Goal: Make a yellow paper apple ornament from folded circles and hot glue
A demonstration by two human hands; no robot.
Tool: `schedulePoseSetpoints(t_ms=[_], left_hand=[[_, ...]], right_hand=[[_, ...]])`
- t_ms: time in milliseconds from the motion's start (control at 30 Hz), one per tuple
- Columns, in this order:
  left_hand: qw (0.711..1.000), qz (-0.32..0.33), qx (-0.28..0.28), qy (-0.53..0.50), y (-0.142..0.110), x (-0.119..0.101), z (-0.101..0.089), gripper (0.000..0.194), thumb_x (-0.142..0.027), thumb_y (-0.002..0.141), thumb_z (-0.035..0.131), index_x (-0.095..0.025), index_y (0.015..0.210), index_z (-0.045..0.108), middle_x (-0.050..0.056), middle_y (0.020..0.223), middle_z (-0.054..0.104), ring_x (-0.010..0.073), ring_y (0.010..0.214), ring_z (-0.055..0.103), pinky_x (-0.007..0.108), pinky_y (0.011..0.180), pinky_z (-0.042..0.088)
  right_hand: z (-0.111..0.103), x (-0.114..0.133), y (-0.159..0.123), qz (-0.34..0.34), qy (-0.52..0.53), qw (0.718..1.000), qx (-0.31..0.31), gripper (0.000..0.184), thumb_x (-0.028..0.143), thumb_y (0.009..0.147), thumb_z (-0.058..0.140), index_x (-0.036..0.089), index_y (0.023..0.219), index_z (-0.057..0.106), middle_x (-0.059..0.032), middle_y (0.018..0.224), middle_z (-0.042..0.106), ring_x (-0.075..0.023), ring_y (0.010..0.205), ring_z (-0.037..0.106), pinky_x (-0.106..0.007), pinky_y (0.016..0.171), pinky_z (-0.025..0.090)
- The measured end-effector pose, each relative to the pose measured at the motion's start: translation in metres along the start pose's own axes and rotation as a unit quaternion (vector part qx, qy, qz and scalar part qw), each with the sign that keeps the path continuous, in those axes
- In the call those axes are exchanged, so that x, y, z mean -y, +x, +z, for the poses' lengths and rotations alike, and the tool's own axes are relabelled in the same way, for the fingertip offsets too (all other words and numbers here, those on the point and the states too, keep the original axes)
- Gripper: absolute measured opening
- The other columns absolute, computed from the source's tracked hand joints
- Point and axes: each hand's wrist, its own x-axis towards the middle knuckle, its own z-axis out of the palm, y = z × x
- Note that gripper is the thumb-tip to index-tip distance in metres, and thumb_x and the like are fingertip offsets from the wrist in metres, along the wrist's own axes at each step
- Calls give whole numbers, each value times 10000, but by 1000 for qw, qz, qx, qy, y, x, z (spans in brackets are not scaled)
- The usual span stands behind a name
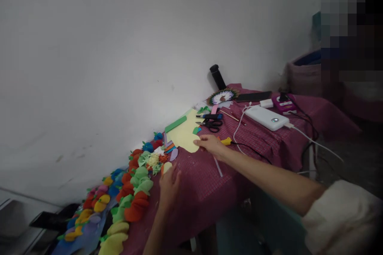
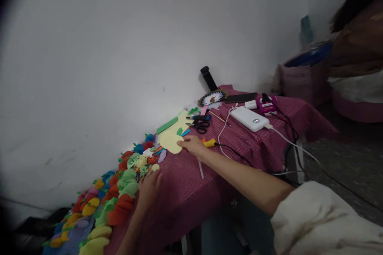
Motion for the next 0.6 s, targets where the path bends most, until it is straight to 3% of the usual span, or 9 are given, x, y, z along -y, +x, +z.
schedulePoseSetpoints(t_ms=[133, 200, 300, 367, 500, 600], left_hand=[[969, -33, 34, -242, 6, -21, 30, 433, -332, 591, 698, -205, 999, 626, 80, 1042, 635, 233, 1023, 539, 364, 895, 369], [958, -28, 58, -279, 12, -25, 46, 393, -332, 609, 688, -182, 969, 645, 77, 987, 658, 215, 947, 576, 352, 880, 385], [968, -22, 45, -248, 19, -16, 54, 278, -368, 650, 648, -152, 818, 692, 71, 817, 694, 212, 824, 607, 363, 849, 404], [974, -20, 31, -223, 22, -3, 46, 259, -380, 653, 639, -148, 749, 703, 69, 760, 696, 222, 817, 607, 371, 855, 401], [989, -43, -28, -139, 26, 26, 13, 266, -389, 626, 647, -155, 739, 704, 58, 745, 697, 247, 851, 605, 391, 868, 399], [987, -62, -66, -136, 26, 31, -3, 280, -353, 576, 691, -160, 779, 699, 69, 782, 698, 253, 899, 596, 394, 882, 389]], right_hand=[[13, -12, 4, -8, 2, 1000, 18, 234, 367, 642, 628, 159, 602, 530, 55, 471, 470, -57, 423, 370, -201, 425, 243], [15, -14, 4, -13, -3, 1000, 23, 229, 367, 650, 622, 159, 613, 535, 56, 476, 469, -55, 418, 360, -200, 419, 237], [15, -8, 1, -14, -13, 1000, 24, 226, 353, 643, 626, 158, 587, 524, 56, 478, 470, -52, 415, 361, -197, 415, 239], [13, 0, 0, -10, -21, 1000, 19, 220, 339, 636, 631, 157, 576, 522, 55, 473, 475, -51, 411, 365, -194, 411, 240], [10, 10, 1, 12, -36, 999, 3, 212, 332, 623, 641, 160, 575, 528, 53, 465, 492, -52, 396, 366, -191, 393, 227], [11, 7, 4, 11, -37, 999, 11, 223, 343, 621, 646, 157, 578, 530, 51, 471, 496, -54, 405, 377, -188, 398, 238]])
